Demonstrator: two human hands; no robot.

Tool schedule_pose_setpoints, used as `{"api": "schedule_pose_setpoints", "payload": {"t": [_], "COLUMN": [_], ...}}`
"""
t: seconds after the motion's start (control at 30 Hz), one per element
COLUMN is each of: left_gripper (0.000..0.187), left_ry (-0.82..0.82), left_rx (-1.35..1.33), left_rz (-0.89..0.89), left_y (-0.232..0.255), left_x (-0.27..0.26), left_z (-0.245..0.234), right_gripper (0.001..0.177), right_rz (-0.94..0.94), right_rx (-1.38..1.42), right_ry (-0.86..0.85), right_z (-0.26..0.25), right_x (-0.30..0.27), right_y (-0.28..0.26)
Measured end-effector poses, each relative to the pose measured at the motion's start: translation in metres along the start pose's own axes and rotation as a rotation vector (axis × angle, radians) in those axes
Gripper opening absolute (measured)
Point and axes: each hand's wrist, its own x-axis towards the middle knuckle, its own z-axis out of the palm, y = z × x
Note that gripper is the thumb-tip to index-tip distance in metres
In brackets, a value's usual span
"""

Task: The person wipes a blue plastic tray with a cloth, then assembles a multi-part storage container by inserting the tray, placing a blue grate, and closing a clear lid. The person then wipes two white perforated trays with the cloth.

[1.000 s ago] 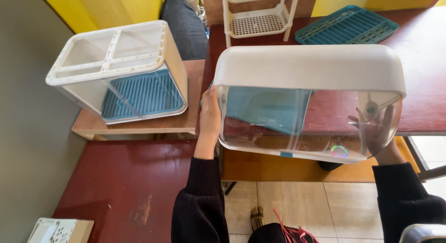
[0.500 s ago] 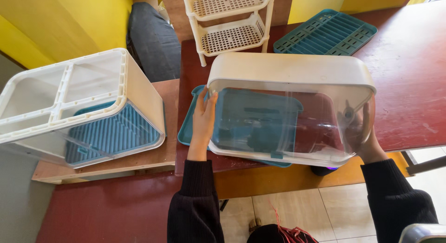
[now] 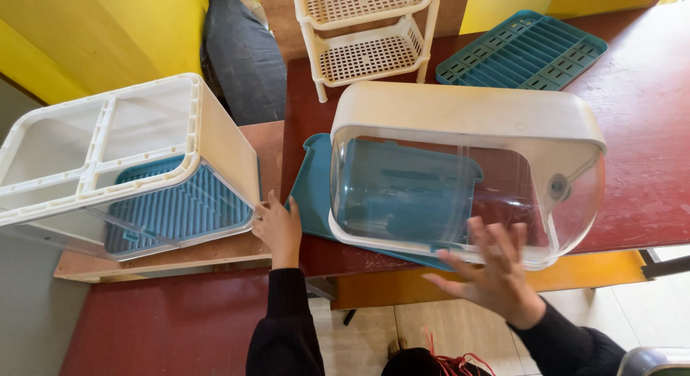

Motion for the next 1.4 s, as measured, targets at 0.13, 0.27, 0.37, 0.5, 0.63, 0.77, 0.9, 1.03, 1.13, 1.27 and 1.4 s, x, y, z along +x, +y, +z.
{"api": "schedule_pose_setpoints", "payload": {"t": [0.13, 0.27, 0.37, 0.5, 0.63, 0.77, 0.9, 1.03, 1.13, 1.27, 1.4], "left_gripper": [0.032, 0.030, 0.032, 0.033, 0.033, 0.033, 0.033, 0.032, 0.031, 0.032, 0.034], "left_ry": [-0.119, -0.109, -0.091, -0.111, 0.081, 0.105, -0.026, -0.010, 0.099, 0.164, 0.288], "left_rx": [-0.222, -0.237, -0.286, -0.231, -0.440, -0.640, -0.982, -1.052, -1.026, -0.978, -0.941], "left_rz": [-0.049, 0.021, 0.031, 0.016, -0.006, -0.367, -0.659, -0.688, -0.588, -0.532, -0.534], "left_y": [-0.020, -0.031, -0.039, -0.058, -0.088, -0.103, -0.089, -0.074, -0.068, -0.061, -0.073], "left_x": [-0.003, -0.006, -0.012, -0.020, -0.030, -0.045, -0.075, -0.102, -0.119, -0.140, -0.146], "left_z": [0.020, 0.026, 0.028, 0.028, 0.010, -0.033, -0.085, -0.114, -0.121, -0.117, -0.131], "right_gripper": [0.074, 0.073, 0.076, 0.077, 0.078, 0.080, 0.082, 0.080, 0.077, 0.074, 0.077], "right_rz": [-0.191, -0.209, -0.231, -0.228, -0.207, -0.162, -0.143, -0.068, -0.014, 0.016, -0.009], "right_rx": [-0.457, -0.429, -0.434, -0.459, -0.444, -0.462, -0.446, -0.370, -0.395, -0.430, -0.527], "right_ry": [-0.300, -0.274, -0.312, -0.302, -0.270, -0.272, -0.283, -0.419, -0.504, -0.525, -0.550], "right_z": [0.031, 0.037, 0.040, 0.048, 0.050, 0.052, 0.051, 0.044, 0.036, 0.022, 0.015], "right_x": [0.011, 0.008, 0.000, -0.002, -0.004, -0.008, -0.009, -0.010, -0.009, -0.013, -0.015], "right_y": [-0.021, -0.004, 0.000, -0.001, 0.002, 0.003, 0.007, 0.014, 0.016, 0.019, 0.021]}}
